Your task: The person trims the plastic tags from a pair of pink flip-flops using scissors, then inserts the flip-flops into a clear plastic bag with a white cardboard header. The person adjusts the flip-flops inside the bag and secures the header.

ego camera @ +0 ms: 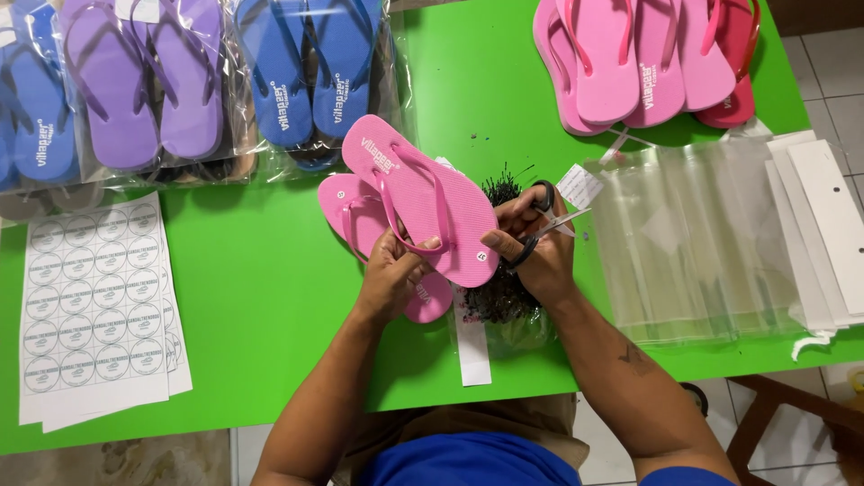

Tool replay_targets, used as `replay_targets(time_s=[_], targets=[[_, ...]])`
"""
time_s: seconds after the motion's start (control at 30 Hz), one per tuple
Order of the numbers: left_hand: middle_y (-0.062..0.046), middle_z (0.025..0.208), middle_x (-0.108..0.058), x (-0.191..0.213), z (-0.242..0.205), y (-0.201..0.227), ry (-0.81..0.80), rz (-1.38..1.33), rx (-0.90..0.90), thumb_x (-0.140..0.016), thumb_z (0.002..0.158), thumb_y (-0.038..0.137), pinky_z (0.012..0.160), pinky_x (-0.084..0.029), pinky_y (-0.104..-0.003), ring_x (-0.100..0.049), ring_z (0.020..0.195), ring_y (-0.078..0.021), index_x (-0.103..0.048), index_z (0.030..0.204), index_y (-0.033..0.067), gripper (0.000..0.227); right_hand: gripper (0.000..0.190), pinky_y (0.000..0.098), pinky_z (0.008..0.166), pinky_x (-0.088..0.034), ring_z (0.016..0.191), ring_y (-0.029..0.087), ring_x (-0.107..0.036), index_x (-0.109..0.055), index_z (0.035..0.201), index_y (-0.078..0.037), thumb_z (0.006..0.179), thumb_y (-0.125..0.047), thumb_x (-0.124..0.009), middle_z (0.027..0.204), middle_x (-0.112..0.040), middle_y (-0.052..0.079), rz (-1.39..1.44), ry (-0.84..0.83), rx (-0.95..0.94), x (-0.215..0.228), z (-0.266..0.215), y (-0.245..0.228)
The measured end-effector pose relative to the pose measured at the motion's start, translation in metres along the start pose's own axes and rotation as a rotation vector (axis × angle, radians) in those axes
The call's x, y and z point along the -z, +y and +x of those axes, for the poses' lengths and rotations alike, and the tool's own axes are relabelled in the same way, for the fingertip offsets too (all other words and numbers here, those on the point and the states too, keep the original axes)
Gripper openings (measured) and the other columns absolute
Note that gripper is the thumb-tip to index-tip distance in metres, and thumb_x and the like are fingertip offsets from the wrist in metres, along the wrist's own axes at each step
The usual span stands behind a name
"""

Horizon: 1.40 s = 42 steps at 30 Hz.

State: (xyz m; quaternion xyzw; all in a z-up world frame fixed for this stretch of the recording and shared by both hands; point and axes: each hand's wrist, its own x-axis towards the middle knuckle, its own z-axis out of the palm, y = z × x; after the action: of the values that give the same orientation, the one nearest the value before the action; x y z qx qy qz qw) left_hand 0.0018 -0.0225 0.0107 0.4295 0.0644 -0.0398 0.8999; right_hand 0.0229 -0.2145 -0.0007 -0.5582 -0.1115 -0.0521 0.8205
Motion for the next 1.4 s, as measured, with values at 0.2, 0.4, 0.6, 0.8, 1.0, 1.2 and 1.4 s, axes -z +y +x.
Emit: replay_targets(time_s=[0.2, 0.4, 0.6, 0.8, 1.0, 1.2, 1.4], targets=[[-0.016, 0.104, -0.070, 0.036, 0.004, -0.022, -0.208, 0.076, -0.063, -0.078, 0.069, -0.018, 0.080, -0.062, -0.040, -0.070, 0.098, -0.0239, -0.055, 0.121, -0.0019, 0.059, 0.054, 0.0260, 0.065, -0.059, 0.077, 0.016, -0.073, -0.041, 0.105, -0.005, 0.079, -0.001, -0.088, 0.095, -0.072, 0.019, 0.021, -0.008, 0.044, -0.010, 0.000, -0.005], [-0.013, 0.105, -0.071, 0.039, 0.003, -0.026, -0.198, 0.115, -0.079, -0.079, 0.065, -0.022, 0.085, -0.062, -0.038, -0.071, 0.101, -0.0226, -0.056, 0.119, -0.0002, 0.063, 0.054, 0.0257, 0.063, -0.058, 0.075, 0.017, -0.072, -0.041, 0.104, -0.004, 0.079, -0.001, -0.088, 0.095, -0.071, 0.019, 0.019, 0.001, 0.050, -0.012, -0.007, -0.002], [-0.004, 0.072, -0.058, 0.001, -0.006, 0.005, -0.186, 0.134, -0.104, -0.069, 0.083, -0.012, 0.052, -0.046, -0.023, -0.051, 0.055, -0.0064, -0.057, 0.113, 0.0069, 0.038, 0.050, 0.0241, 0.061, -0.058, 0.075, 0.015, -0.071, -0.041, 0.104, -0.006, 0.084, -0.006, -0.087, 0.096, -0.070, 0.017, -0.006, 0.011, 0.042, -0.004, -0.003, 0.002], [-0.001, 0.049, -0.051, -0.014, -0.005, -0.001, 0.000, 0.217, -0.111, -0.065, 0.102, 0.017, 0.044, -0.045, -0.018, -0.048, 0.040, -0.0038, -0.059, 0.095, 0.0123, 0.010, 0.051, 0.0244, 0.062, -0.057, 0.075, 0.015, -0.071, -0.041, 0.105, -0.006, 0.084, -0.006, -0.087, 0.096, -0.071, 0.017, -0.040, -0.009, 0.028, -0.008, -0.005, 0.001], [-0.015, 0.085, -0.071, 0.039, 0.006, -0.006, -0.281, 0.249, -0.029, -0.081, 0.066, -0.018, 0.057, -0.058, -0.031, -0.067, 0.067, -0.0167, -0.063, 0.112, -0.0014, 0.052, 0.050, 0.0247, 0.064, -0.058, 0.074, 0.015, -0.072, -0.041, 0.104, -0.006, 0.084, -0.003, -0.086, 0.093, -0.070, 0.017, 0.002, 0.029, 0.018, -0.010, -0.004, 0.004], [-0.020, 0.091, -0.067, 0.099, 0.019, -0.061, -0.440, 0.081, 0.094, -0.063, 0.062, -0.029, 0.049, -0.053, -0.031, -0.062, 0.065, -0.0197, -0.058, 0.124, -0.0069, 0.066, 0.044, 0.0224, 0.064, -0.057, 0.074, 0.016, -0.073, -0.044, 0.102, -0.007, 0.085, -0.001, -0.085, 0.088, -0.072, 0.017, 0.113, 0.099, -0.003, 0.001, -0.001, 0.019], [-0.016, 0.094, -0.067, 0.058, 0.004, -0.038, -0.272, 0.028, 0.091, -0.061, 0.076, -0.018, 0.071, -0.062, -0.041, -0.067, 0.075, -0.0199, -0.058, 0.124, -0.0032, 0.050, 0.042, 0.0225, 0.064, -0.057, 0.072, 0.015, -0.072, -0.045, 0.101, -0.007, 0.086, 0.001, -0.083, 0.086, -0.073, 0.018, 0.142, 0.112, -0.018, 0.006, -0.001, 0.030]])
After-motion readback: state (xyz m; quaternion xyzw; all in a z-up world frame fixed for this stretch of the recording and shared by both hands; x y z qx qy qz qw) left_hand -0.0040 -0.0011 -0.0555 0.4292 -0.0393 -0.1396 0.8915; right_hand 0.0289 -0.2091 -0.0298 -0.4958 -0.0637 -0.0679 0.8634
